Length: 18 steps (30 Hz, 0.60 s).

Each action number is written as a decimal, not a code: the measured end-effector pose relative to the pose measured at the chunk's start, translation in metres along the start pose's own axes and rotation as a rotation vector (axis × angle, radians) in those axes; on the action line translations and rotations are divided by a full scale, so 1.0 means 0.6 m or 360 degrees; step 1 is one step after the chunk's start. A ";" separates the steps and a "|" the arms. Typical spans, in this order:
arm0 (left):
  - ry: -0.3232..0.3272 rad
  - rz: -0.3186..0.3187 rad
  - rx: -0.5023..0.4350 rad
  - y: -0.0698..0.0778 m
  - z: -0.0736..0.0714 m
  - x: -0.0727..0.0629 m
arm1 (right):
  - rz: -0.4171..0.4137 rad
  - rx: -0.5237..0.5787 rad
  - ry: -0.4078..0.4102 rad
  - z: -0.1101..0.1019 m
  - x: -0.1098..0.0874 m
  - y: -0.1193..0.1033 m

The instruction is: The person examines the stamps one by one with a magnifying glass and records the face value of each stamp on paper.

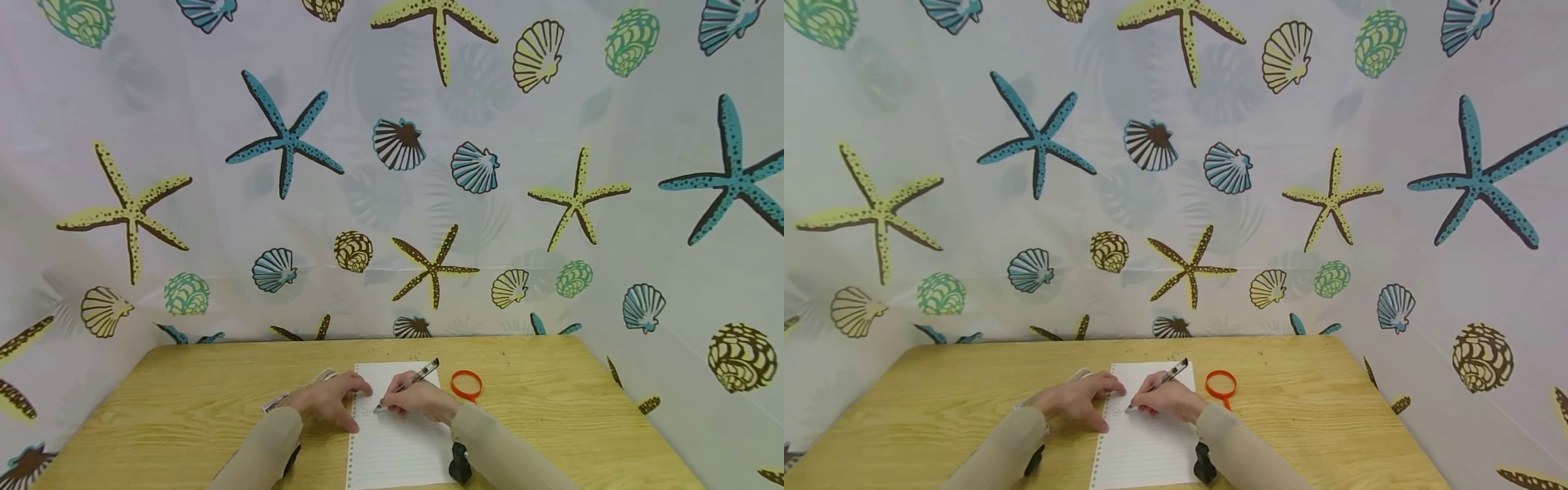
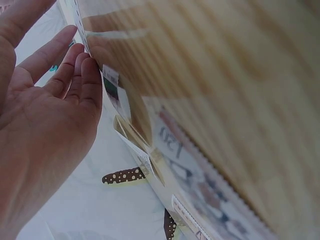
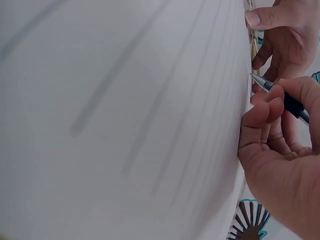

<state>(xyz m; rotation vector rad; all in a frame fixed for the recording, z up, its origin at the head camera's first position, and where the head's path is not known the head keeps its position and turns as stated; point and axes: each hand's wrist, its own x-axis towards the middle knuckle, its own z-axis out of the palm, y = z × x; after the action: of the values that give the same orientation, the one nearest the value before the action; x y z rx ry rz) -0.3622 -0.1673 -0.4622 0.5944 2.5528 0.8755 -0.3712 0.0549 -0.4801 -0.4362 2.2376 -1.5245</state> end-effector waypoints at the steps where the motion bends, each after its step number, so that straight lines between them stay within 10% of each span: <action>1: -0.0002 0.0001 0.0004 0.000 0.000 0.000 | 0.0003 -0.0001 -0.0003 0.000 0.000 0.000; 18: 0.0006 0.0019 0.0021 0.000 0.002 0.002 | -0.0035 0.0048 -0.0079 -0.002 -0.003 0.001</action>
<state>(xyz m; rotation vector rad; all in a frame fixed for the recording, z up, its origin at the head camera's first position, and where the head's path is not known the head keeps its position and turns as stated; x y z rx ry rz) -0.3624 -0.1661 -0.4633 0.6131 2.5628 0.8658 -0.3705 0.0570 -0.4800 -0.4861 2.1762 -1.5390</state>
